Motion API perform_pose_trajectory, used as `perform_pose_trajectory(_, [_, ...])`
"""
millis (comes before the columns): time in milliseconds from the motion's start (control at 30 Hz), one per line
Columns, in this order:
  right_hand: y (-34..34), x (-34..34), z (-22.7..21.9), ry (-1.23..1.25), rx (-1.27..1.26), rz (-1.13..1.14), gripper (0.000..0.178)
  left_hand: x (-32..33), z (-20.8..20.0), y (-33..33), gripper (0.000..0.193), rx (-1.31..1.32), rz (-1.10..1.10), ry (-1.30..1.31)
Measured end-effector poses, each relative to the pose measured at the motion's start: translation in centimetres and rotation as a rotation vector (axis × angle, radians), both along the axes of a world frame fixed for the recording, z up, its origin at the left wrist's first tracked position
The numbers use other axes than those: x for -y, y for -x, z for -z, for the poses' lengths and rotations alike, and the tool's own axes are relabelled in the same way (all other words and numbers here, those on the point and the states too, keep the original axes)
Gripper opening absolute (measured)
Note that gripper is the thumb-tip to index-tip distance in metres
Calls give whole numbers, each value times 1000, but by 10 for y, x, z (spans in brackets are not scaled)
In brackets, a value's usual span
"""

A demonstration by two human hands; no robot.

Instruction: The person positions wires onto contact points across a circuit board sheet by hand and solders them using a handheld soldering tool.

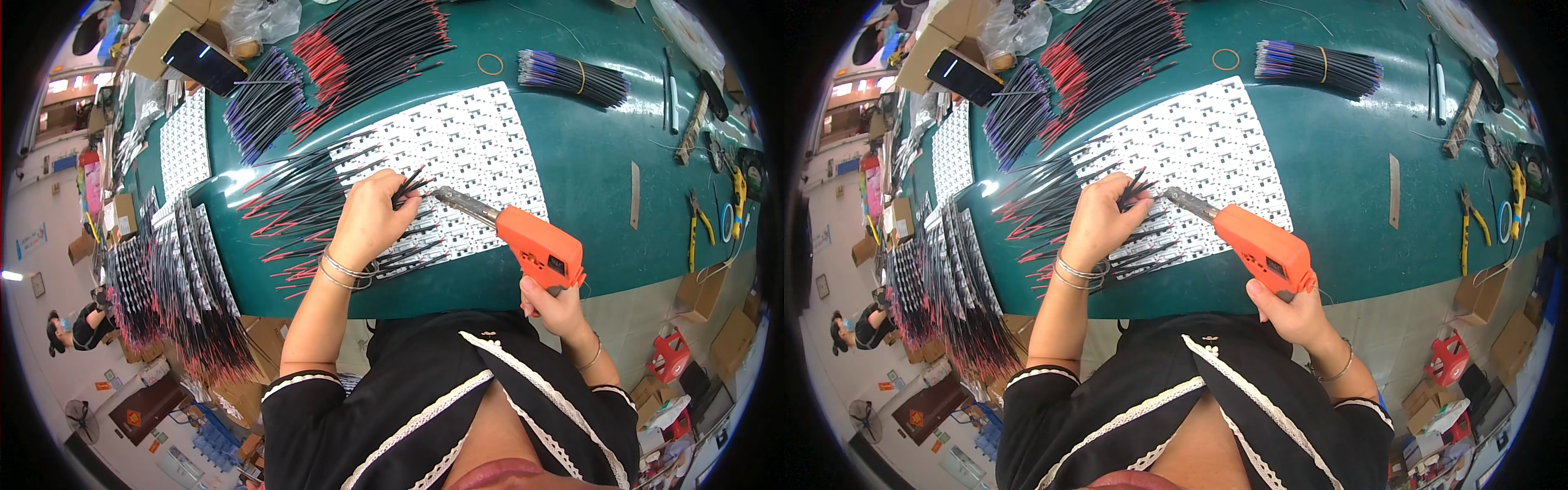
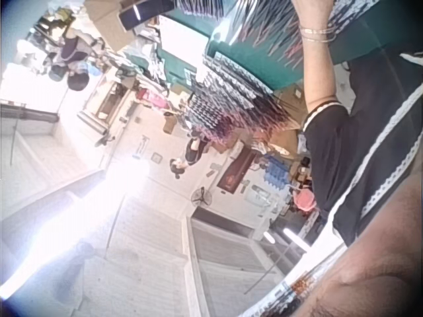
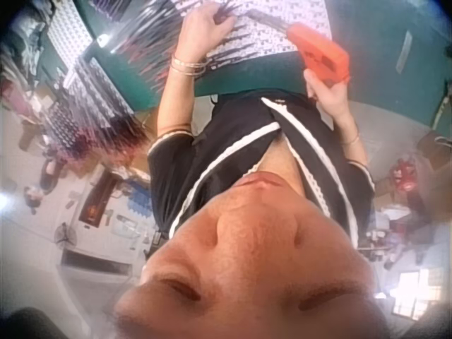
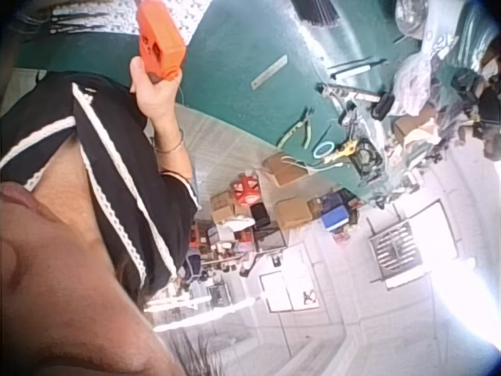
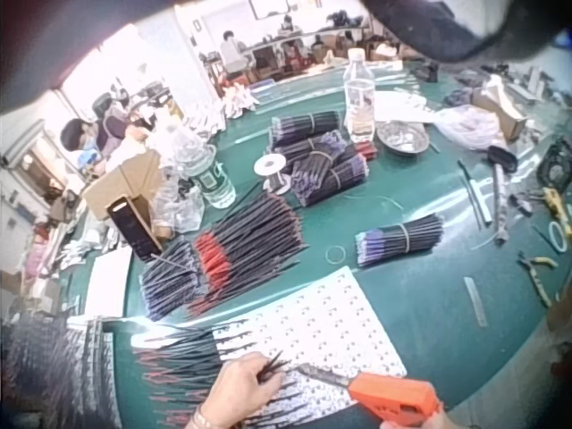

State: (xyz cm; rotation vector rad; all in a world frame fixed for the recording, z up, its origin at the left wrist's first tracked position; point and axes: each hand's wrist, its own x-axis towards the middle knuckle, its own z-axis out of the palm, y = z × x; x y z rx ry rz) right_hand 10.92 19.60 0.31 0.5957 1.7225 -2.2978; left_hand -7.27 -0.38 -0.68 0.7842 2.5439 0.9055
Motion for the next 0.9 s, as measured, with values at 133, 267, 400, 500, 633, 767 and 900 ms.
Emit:
perform_pose_trajectory(133, [1,0,-2,-57,-17,-26,18,-1,2,-1,15,-51,18,-13])
perform_pose_trajectory(267, [-4,-1,2,-48,-61,42,20,-1,1,-1,15,-58,18,-9])
perform_pose_trajectory(400, [-1,-7,2,22,-51,105,26,-1,0,0,15,-44,20,-6])
perform_pose_trajectory(500, [2,-9,2,37,-62,112,29,3,0,-1,14,-11,7,-42])
perform_pose_trajectory(633, [5,-8,1,8,-67,79,27,12,4,-2,11,198,-141,-171])
perform_pose_trajectory(767, [12,-7,-2,-18,-59,48,24,17,4,0,14,69,-119,-192])
perform_pose_trajectory(900, [19,-2,-5,-3,-75,86,14,10,-6,1,13,-45,-139,-217])
